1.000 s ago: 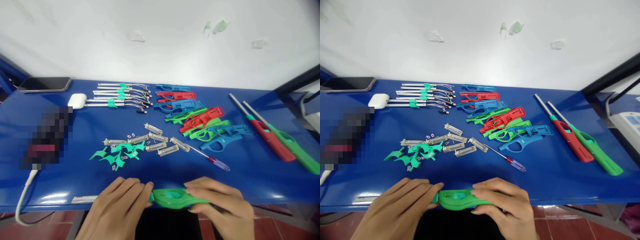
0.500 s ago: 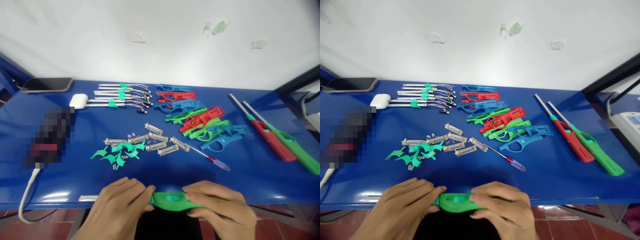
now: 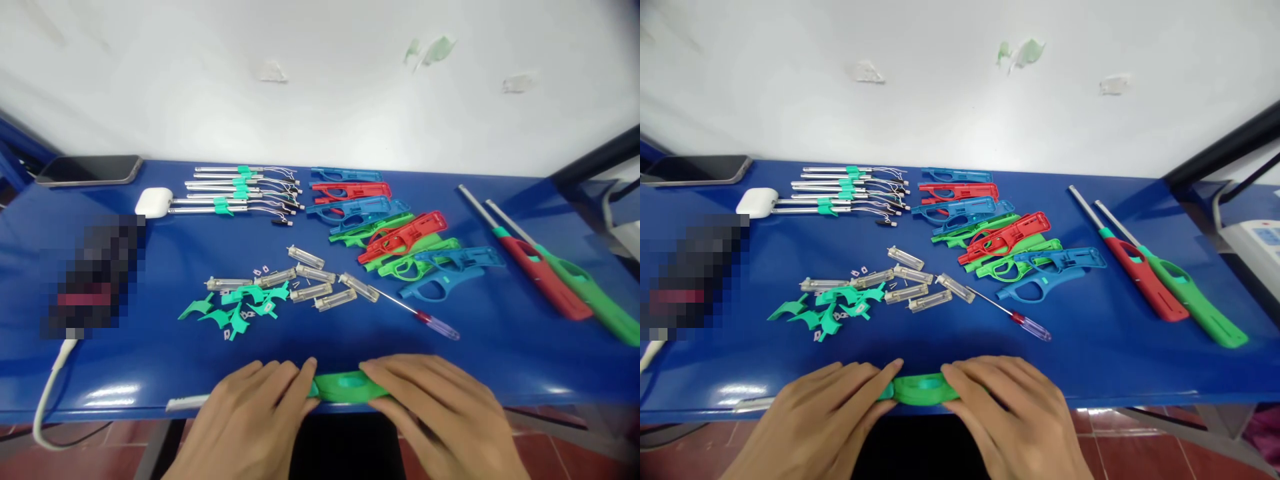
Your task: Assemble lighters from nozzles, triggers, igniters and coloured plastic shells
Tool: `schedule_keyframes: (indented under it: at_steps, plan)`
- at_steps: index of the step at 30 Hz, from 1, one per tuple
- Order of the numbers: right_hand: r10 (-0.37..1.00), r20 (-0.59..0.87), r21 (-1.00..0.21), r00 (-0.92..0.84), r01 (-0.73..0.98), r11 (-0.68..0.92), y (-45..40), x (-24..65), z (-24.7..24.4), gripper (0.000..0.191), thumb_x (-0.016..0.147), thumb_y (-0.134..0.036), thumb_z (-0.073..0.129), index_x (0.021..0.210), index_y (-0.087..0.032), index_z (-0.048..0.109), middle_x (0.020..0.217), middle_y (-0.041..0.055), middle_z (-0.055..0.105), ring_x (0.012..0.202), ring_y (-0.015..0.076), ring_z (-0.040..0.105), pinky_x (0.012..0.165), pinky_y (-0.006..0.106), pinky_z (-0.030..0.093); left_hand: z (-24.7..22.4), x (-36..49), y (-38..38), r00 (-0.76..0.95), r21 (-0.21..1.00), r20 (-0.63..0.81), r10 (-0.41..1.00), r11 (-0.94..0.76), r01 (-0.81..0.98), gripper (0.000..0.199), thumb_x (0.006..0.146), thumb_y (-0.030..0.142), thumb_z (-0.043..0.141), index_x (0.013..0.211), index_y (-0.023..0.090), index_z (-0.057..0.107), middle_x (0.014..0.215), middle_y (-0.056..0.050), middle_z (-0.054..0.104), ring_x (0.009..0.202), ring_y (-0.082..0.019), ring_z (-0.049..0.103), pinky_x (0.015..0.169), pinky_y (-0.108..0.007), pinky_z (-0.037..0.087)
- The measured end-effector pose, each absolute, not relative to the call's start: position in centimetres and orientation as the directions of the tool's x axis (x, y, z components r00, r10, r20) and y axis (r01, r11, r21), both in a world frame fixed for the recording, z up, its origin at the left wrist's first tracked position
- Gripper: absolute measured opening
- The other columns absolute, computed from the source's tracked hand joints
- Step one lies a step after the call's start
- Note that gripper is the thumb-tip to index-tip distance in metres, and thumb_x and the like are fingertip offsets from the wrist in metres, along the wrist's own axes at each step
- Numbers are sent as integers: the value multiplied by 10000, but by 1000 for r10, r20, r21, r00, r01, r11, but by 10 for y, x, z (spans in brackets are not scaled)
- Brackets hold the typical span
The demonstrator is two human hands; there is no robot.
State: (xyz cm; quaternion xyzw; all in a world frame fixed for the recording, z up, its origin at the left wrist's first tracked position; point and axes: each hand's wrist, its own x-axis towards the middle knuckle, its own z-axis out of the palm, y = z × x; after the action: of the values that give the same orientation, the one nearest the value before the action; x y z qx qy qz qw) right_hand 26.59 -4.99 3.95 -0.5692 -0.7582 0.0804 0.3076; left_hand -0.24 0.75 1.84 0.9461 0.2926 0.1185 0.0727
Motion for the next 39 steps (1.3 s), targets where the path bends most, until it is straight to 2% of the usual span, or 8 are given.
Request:
schedule_keyframes:
  at_steps: [7,10,15,19,24,29,34,39]
  plan:
    - [892,400,-480,-212,780,401,-41,241,39,295,1132,-272,516,1017,-179,772,927,22,830,786,167,794,719,282,594,32,27,17,825,204,190,532,-844,497,485,1129,167,213,1290,159,671,847,-34,756,633,-209,728,539,-364,586]
    - [877,432,-507,-210,748,429,-42,240,33,142,1045,-150,605,1058,-149,747,912,47,828,760,199,799,679,297,609,31,29,19,785,237,284,550,-834,499,433,1096,121,260,1198,148,680,830,-45,752,674,-219,739,564,-361,598]
    - [866,461,-511,-196,739,439,-45,236,36,193,1004,-73,599,1106,-173,728,943,27,843,779,194,813,694,278,639,33,25,17,765,260,309,565,-824,503,411,1087,129,293,1081,188,700,821,-30,770,701,-209,732,580,-345,575]
    - [886,403,-437,-228,803,405,-45,239,50,257,1109,-236,518,1053,-209,768,975,-1,850,800,196,827,700,277,655,35,21,15,768,262,302,565,-824,503,408,1096,135,303,1164,201,700,879,-3,801,770,-219,758,618,-365,575]
    - [946,270,-377,-178,885,274,-55,265,56,498,1083,-611,497,1269,-212,730,974,32,843,729,230,824,571,308,657,36,15,8,757,254,279,591,-806,535,507,1068,105,304,1412,292,626,1059,26,805,902,-224,756,824,-411,560]
    - [980,13,-595,-198,786,166,-63,281,49,390,1050,-605,586,855,-298,727,745,-64,774,565,138,746,487,210,581,35,8,10,799,262,181,574,-811,523,526,1112,125,286,1610,214,431,1203,-43,766,1060,-224,730,981,-412,536]
    - [983,90,-617,-157,767,179,-60,277,47,373,1055,-603,576,946,-301,766,826,-38,824,632,157,783,523,183,597,41,6,22,863,220,83,499,-854,473,336,1083,136,376,1302,205,622,1147,-39,793,1002,-248,765,901,-405,597]
    - [982,143,-597,-124,781,186,-65,267,44,457,1090,-607,483,936,-301,785,814,-7,824,653,165,788,529,182,618,52,9,33,897,181,94,431,-894,411,451,771,-48,392,1085,205,594,954,-27,781,786,-238,734,744,-370,568]
